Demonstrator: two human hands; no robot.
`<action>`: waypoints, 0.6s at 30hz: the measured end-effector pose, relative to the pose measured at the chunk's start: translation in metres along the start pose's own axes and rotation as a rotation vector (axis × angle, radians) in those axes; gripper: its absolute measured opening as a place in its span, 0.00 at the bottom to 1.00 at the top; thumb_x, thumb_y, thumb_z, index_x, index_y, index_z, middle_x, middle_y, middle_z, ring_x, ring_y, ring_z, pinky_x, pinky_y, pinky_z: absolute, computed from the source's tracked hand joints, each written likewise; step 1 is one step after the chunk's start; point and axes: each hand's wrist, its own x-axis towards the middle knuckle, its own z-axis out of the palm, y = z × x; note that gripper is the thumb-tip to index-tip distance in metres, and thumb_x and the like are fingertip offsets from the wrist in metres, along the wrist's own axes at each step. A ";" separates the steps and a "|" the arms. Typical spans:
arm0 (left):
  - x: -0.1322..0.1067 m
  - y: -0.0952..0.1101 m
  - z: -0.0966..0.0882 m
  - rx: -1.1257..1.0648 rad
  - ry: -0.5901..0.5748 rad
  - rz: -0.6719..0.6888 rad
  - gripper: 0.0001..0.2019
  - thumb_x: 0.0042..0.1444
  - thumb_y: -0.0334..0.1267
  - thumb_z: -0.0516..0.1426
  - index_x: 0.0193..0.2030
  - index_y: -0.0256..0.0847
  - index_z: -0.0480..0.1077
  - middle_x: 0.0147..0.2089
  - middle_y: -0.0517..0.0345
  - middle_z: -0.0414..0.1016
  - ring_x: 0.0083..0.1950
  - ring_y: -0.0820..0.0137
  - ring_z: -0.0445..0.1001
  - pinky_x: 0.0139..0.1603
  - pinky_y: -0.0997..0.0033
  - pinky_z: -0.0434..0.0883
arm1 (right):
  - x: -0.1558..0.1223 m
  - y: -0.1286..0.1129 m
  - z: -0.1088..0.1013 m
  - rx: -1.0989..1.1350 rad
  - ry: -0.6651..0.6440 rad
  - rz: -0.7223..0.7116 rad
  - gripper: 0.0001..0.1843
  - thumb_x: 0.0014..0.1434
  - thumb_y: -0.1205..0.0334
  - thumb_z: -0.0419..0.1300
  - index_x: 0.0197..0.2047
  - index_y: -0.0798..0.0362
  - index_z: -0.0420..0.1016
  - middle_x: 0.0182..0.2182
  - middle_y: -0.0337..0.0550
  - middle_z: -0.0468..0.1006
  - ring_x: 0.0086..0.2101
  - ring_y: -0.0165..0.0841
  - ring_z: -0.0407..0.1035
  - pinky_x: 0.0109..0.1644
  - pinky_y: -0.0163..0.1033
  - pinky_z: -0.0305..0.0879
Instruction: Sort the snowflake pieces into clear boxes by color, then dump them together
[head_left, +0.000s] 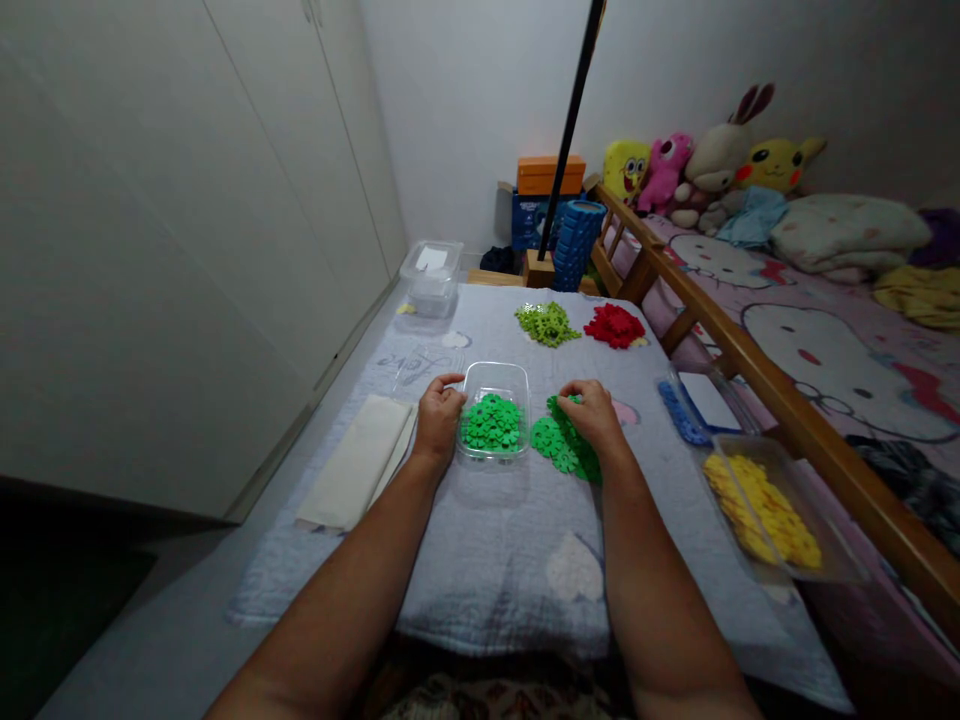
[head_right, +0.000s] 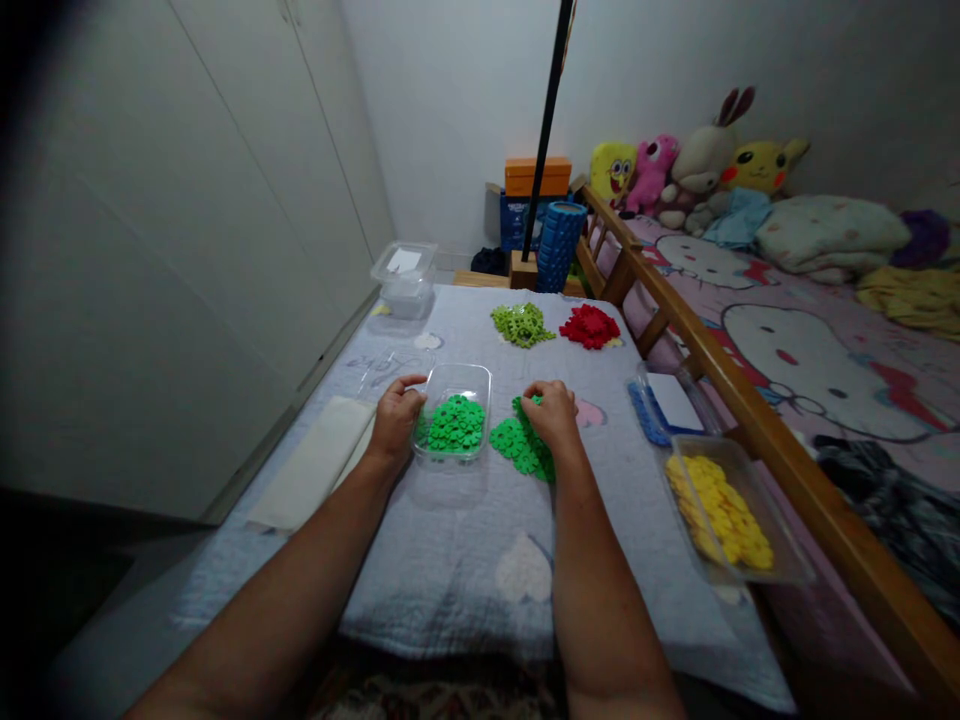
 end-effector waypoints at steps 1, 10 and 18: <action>0.000 0.000 0.000 -0.002 0.002 -0.001 0.19 0.45 0.40 0.61 0.46 0.40 0.72 0.20 0.74 0.54 0.21 0.77 0.51 0.23 0.76 0.51 | 0.000 0.001 0.000 0.015 0.002 -0.002 0.06 0.51 0.63 0.62 0.32 0.48 0.81 0.37 0.43 0.77 0.43 0.40 0.70 0.53 0.47 0.66; 0.000 0.001 0.000 -0.016 0.003 -0.007 0.19 0.44 0.40 0.61 0.45 0.40 0.72 0.20 0.73 0.54 0.21 0.77 0.51 0.23 0.76 0.50 | 0.001 -0.014 -0.010 0.316 0.134 -0.057 0.05 0.51 0.60 0.61 0.31 0.49 0.77 0.33 0.41 0.77 0.39 0.39 0.72 0.52 0.46 0.67; -0.002 0.004 0.002 -0.016 0.009 -0.004 0.19 0.44 0.40 0.61 0.45 0.39 0.71 0.20 0.74 0.54 0.21 0.77 0.51 0.24 0.76 0.50 | -0.024 -0.068 -0.006 0.316 0.118 -0.319 0.04 0.60 0.62 0.62 0.36 0.47 0.79 0.35 0.41 0.80 0.43 0.40 0.71 0.56 0.47 0.62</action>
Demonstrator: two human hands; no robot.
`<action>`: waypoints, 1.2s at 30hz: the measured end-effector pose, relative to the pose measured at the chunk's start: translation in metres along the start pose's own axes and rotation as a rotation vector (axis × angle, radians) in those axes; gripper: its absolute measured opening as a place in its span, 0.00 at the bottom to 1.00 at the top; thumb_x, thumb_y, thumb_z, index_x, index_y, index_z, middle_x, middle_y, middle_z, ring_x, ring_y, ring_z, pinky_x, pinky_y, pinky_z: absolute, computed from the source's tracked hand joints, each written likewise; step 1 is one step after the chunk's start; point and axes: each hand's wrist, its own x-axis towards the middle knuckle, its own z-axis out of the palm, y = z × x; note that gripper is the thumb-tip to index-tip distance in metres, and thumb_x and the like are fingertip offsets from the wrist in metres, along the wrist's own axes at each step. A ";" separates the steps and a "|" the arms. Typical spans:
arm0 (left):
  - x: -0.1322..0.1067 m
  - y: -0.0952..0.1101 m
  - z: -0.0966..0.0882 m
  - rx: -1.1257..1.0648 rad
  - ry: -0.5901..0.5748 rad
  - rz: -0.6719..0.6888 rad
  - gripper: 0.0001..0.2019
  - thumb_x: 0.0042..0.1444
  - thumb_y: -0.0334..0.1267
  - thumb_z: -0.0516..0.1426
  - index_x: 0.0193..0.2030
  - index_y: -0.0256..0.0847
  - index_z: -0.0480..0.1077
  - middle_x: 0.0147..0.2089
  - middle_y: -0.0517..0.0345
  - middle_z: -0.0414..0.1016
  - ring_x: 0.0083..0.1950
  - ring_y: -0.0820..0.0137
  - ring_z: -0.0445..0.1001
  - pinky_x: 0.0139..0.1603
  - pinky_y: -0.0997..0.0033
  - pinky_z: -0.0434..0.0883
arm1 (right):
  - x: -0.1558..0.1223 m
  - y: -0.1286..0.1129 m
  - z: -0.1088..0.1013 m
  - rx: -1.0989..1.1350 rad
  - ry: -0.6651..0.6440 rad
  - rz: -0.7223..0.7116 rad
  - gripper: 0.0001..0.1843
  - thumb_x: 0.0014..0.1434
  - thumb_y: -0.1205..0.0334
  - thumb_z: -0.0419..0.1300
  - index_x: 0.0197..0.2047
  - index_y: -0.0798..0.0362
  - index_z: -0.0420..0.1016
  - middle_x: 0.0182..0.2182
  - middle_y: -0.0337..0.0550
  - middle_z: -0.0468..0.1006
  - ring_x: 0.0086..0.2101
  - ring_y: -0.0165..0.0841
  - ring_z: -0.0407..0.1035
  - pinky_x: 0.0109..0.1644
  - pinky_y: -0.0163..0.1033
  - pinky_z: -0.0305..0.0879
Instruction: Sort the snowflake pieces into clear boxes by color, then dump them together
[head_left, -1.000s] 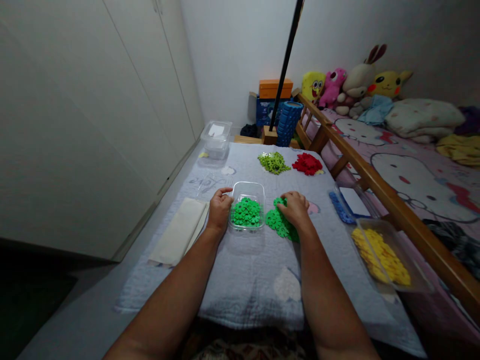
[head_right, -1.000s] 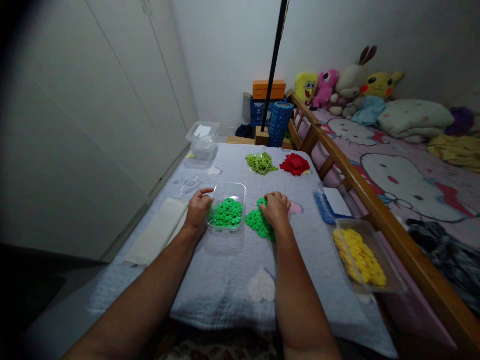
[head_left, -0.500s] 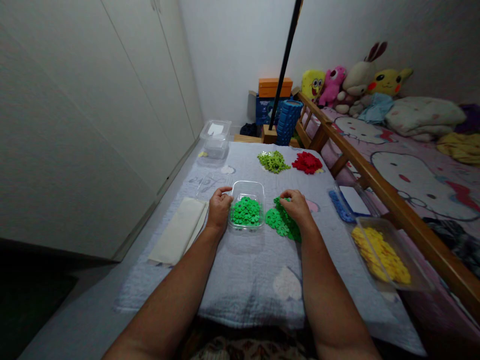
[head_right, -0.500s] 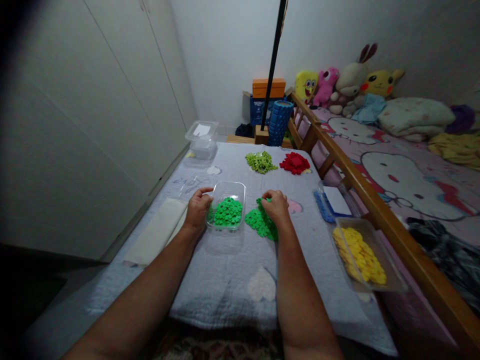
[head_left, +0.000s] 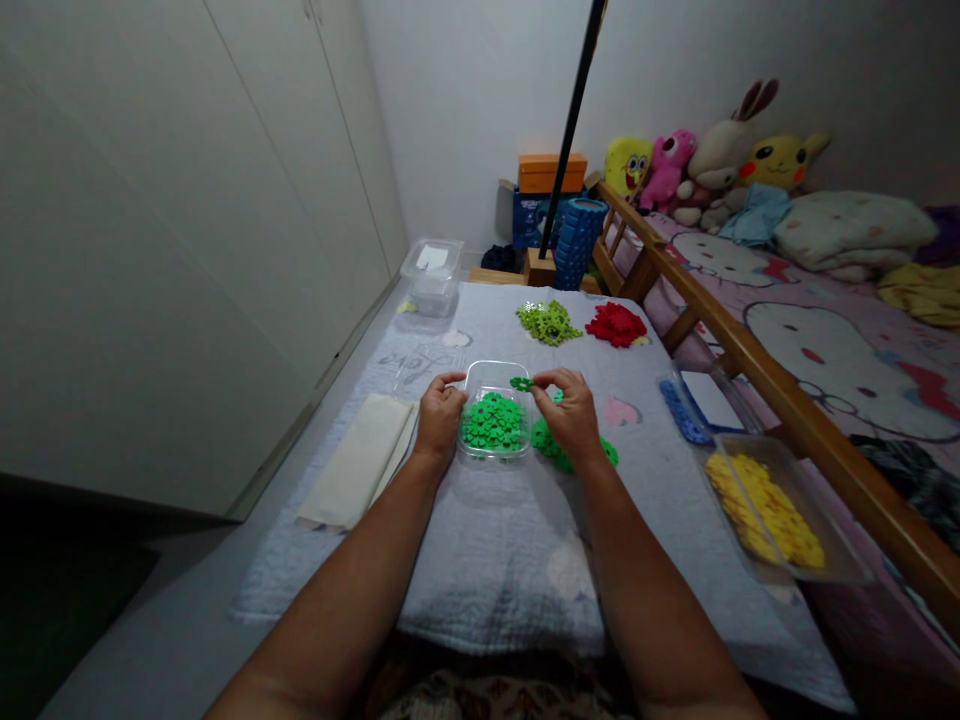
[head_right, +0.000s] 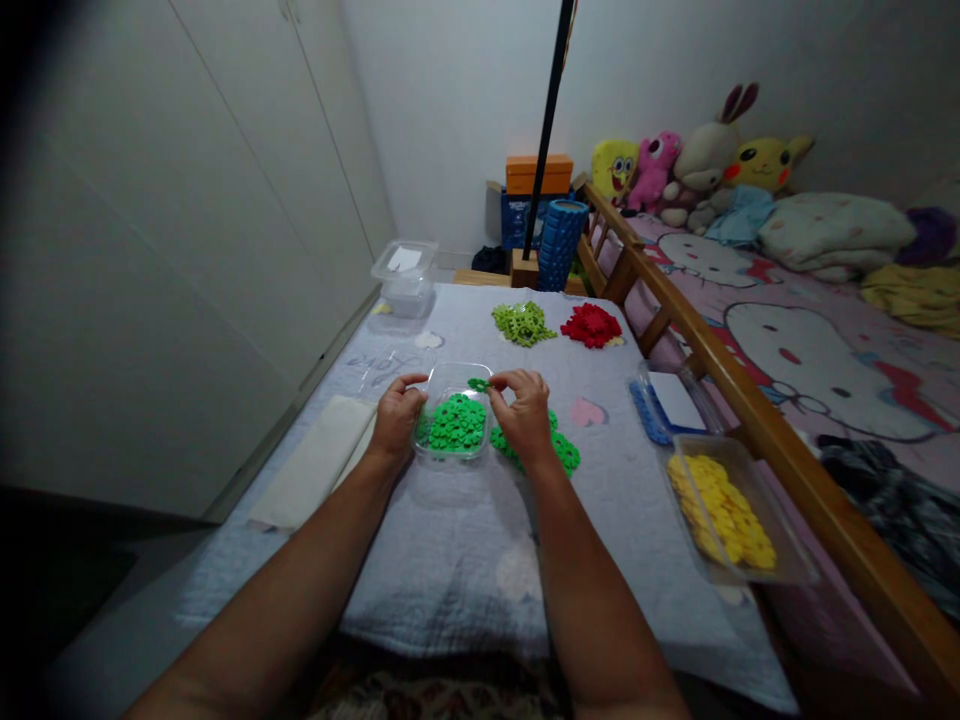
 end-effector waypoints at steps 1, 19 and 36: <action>0.000 0.000 0.000 0.001 0.000 0.002 0.19 0.44 0.39 0.61 0.45 0.39 0.71 0.20 0.73 0.54 0.21 0.77 0.51 0.24 0.76 0.50 | -0.001 -0.004 0.004 -0.043 -0.028 -0.010 0.04 0.60 0.63 0.62 0.36 0.47 0.80 0.36 0.41 0.81 0.44 0.40 0.70 0.59 0.49 0.60; -0.001 0.000 -0.001 0.044 -0.024 0.031 0.19 0.45 0.39 0.61 0.45 0.39 0.71 0.21 0.74 0.53 0.22 0.76 0.51 0.25 0.75 0.51 | -0.006 -0.004 0.025 -0.353 -0.113 -0.061 0.07 0.61 0.63 0.65 0.34 0.46 0.85 0.56 0.47 0.78 0.63 0.51 0.58 0.70 0.67 0.42; 0.000 -0.001 -0.001 0.023 -0.019 0.016 0.19 0.45 0.39 0.61 0.45 0.39 0.71 0.20 0.74 0.53 0.22 0.76 0.50 0.24 0.75 0.49 | 0.000 0.056 -0.028 -0.654 -0.260 0.388 0.15 0.60 0.57 0.64 0.50 0.49 0.84 0.53 0.52 0.78 0.54 0.50 0.67 0.59 0.51 0.59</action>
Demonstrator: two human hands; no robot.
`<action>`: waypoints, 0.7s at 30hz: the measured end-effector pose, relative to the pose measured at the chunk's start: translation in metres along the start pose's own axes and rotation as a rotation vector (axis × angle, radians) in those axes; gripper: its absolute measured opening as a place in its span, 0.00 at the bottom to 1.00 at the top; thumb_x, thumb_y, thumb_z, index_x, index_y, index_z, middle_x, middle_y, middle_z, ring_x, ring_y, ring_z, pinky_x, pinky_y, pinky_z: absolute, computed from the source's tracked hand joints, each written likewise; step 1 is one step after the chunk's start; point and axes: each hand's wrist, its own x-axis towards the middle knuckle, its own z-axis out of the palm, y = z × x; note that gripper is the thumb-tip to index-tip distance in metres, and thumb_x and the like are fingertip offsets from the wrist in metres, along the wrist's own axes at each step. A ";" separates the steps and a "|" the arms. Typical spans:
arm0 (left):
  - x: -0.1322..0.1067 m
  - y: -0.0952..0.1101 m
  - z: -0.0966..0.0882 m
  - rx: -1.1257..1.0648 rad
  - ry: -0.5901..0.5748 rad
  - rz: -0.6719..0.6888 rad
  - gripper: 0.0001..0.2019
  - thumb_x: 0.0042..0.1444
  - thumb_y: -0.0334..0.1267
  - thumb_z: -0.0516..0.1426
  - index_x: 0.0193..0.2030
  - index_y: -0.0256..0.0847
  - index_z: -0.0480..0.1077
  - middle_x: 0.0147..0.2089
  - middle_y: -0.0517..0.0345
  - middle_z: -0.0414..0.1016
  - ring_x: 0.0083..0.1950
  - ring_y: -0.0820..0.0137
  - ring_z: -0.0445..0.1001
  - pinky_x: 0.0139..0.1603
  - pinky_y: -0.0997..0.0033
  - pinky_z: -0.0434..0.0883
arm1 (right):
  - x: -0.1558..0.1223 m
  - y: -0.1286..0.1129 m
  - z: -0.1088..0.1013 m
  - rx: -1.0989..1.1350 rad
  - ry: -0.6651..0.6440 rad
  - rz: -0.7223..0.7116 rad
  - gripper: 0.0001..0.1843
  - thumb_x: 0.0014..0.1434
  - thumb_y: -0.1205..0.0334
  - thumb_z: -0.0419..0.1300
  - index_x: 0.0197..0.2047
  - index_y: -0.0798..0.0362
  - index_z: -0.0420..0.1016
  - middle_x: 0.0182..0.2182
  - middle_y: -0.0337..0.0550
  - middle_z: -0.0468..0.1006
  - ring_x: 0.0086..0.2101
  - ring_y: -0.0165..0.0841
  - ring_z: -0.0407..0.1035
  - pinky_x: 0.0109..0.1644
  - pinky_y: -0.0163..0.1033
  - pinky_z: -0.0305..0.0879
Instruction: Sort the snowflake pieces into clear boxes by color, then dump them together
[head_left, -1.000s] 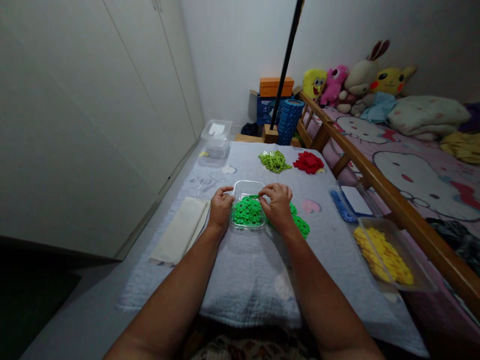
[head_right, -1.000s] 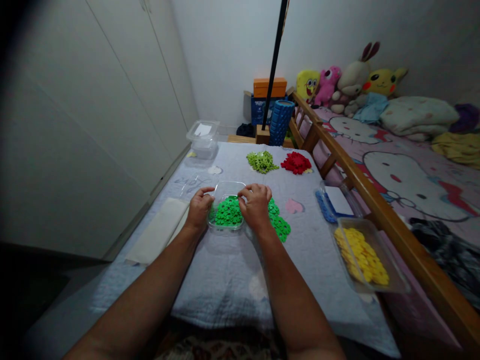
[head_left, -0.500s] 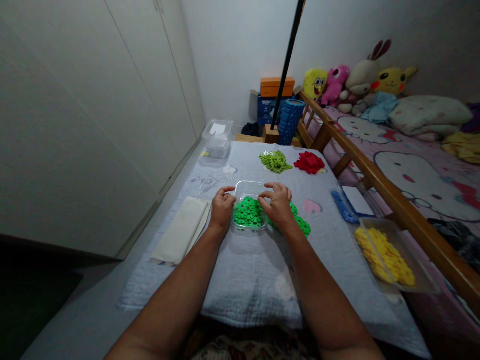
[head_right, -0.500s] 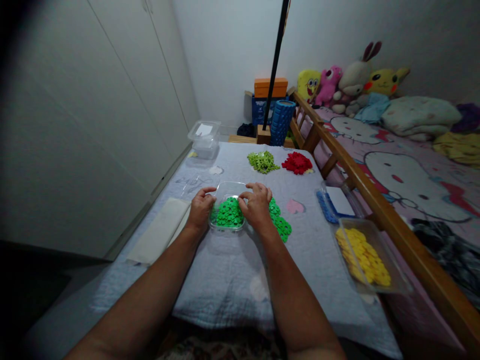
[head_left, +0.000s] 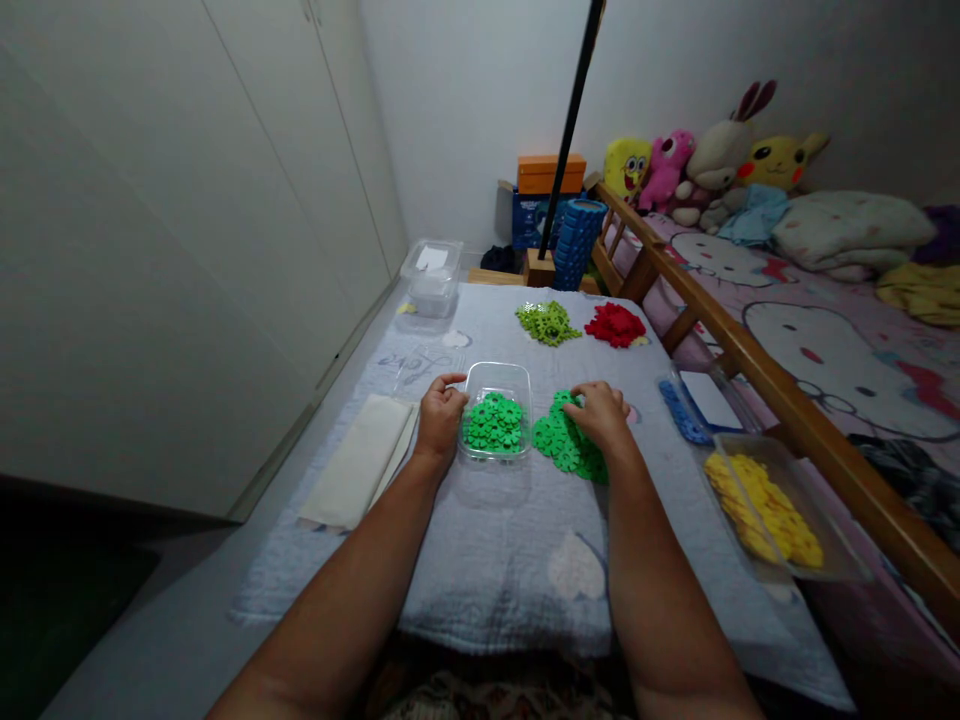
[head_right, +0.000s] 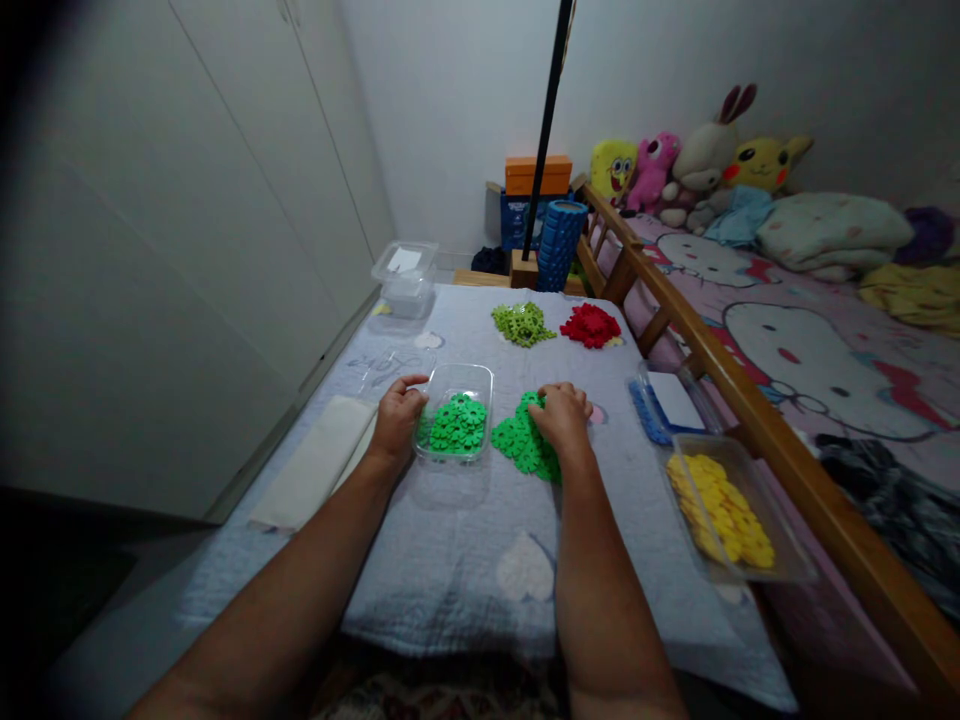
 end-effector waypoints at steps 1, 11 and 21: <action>0.000 0.000 0.000 0.003 0.002 0.000 0.19 0.45 0.40 0.61 0.45 0.39 0.71 0.20 0.74 0.53 0.22 0.76 0.50 0.24 0.75 0.49 | -0.001 0.000 0.000 -0.022 -0.019 -0.002 0.16 0.60 0.56 0.65 0.51 0.49 0.84 0.54 0.53 0.77 0.54 0.50 0.67 0.58 0.51 0.59; 0.000 0.000 -0.001 0.014 0.008 -0.002 0.19 0.45 0.39 0.60 0.46 0.39 0.72 0.21 0.73 0.53 0.22 0.77 0.50 0.24 0.75 0.49 | -0.003 -0.008 -0.003 -0.034 -0.034 -0.021 0.08 0.61 0.60 0.64 0.42 0.47 0.85 0.51 0.48 0.77 0.54 0.46 0.66 0.57 0.48 0.58; 0.002 -0.003 -0.002 0.014 0.003 -0.007 0.19 0.45 0.39 0.60 0.47 0.39 0.72 0.20 0.74 0.53 0.22 0.76 0.50 0.25 0.76 0.50 | -0.003 -0.007 0.001 0.055 -0.026 -0.040 0.04 0.54 0.63 0.66 0.36 0.49 0.81 0.49 0.46 0.77 0.53 0.45 0.66 0.59 0.49 0.58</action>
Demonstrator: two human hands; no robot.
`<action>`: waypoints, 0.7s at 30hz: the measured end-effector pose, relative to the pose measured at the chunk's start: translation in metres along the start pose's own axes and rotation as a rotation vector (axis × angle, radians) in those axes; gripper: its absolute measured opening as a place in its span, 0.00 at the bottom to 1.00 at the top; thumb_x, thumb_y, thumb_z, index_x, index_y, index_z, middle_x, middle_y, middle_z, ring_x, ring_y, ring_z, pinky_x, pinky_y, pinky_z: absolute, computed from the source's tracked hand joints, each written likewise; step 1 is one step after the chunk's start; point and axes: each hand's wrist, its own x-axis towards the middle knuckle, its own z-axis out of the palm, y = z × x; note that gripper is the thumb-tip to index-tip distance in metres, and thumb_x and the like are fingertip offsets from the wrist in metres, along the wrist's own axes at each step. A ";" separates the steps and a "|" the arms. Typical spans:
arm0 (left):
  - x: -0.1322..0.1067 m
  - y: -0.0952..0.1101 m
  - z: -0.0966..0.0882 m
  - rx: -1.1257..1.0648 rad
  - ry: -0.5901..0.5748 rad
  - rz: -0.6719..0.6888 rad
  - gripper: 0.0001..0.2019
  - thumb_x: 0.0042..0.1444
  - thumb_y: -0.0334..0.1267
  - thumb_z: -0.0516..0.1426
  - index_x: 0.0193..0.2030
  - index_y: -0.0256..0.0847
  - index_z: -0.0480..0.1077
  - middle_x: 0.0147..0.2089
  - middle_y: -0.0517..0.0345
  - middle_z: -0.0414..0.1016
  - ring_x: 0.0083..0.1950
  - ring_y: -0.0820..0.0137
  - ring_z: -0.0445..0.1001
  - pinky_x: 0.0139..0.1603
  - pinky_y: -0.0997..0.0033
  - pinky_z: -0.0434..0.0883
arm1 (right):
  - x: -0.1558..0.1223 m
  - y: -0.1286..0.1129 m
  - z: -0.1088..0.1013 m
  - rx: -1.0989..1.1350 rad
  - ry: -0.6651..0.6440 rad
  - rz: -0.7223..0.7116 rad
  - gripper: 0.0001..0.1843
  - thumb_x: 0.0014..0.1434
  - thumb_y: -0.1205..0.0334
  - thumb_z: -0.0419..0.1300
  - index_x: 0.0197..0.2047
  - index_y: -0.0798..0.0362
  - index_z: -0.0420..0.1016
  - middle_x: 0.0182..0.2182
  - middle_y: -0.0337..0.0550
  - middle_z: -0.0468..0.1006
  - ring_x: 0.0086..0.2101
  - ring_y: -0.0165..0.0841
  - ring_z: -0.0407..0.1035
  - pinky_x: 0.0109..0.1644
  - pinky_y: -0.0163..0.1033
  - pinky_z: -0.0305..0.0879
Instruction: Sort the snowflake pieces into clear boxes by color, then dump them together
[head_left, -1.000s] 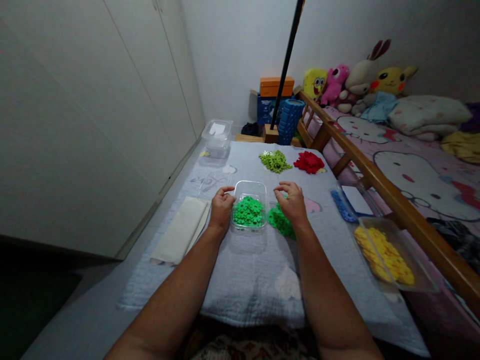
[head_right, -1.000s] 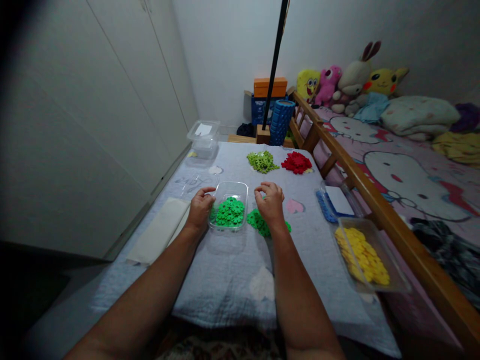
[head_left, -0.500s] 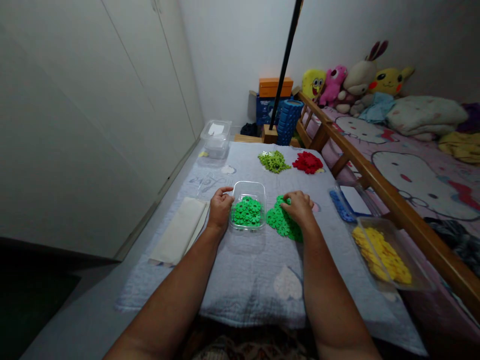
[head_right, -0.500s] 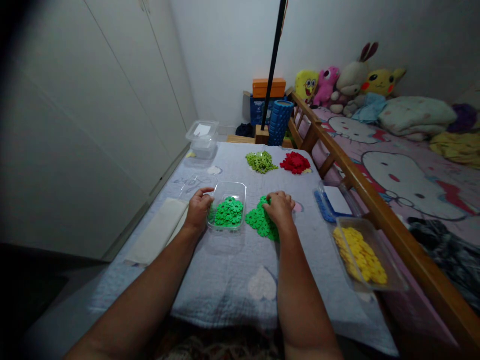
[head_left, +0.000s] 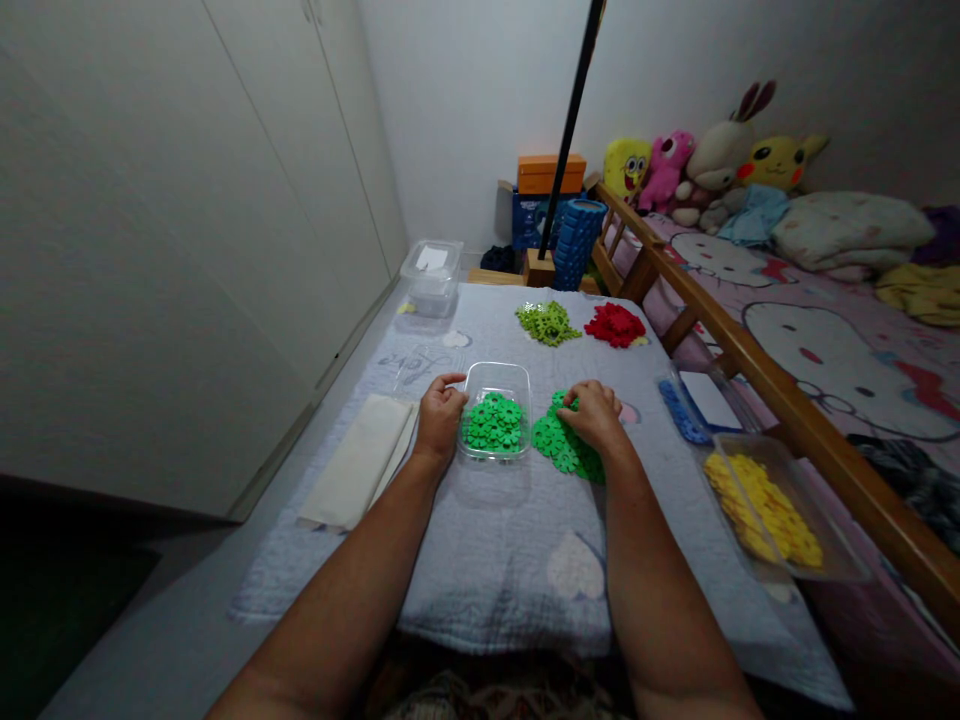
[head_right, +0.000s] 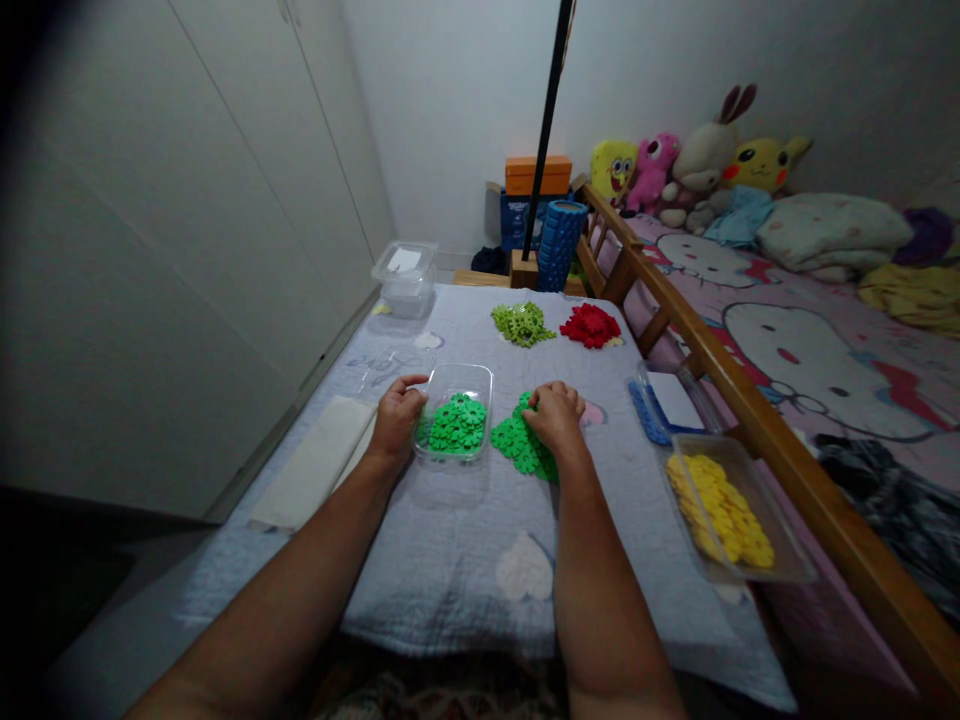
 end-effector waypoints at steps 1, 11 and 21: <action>0.000 0.000 0.000 -0.001 0.001 0.001 0.19 0.45 0.39 0.60 0.47 0.39 0.72 0.20 0.74 0.53 0.22 0.77 0.50 0.25 0.76 0.50 | 0.001 0.001 0.000 0.040 0.002 0.004 0.04 0.54 0.63 0.66 0.35 0.49 0.81 0.48 0.46 0.77 0.52 0.45 0.67 0.59 0.48 0.59; 0.001 -0.002 0.000 -0.005 0.000 0.004 0.19 0.45 0.39 0.61 0.46 0.40 0.72 0.21 0.74 0.53 0.22 0.77 0.51 0.25 0.76 0.51 | -0.003 -0.021 -0.018 0.650 0.271 -0.232 0.06 0.57 0.58 0.64 0.31 0.49 0.73 0.34 0.40 0.75 0.40 0.38 0.70 0.52 0.43 0.64; 0.000 -0.001 0.000 -0.004 -0.018 0.008 0.19 0.45 0.39 0.61 0.46 0.40 0.71 0.21 0.73 0.55 0.22 0.76 0.51 0.25 0.76 0.51 | -0.021 -0.076 -0.002 0.226 0.205 -0.395 0.06 0.61 0.67 0.63 0.36 0.46 0.79 0.40 0.44 0.79 0.49 0.43 0.65 0.65 0.54 0.51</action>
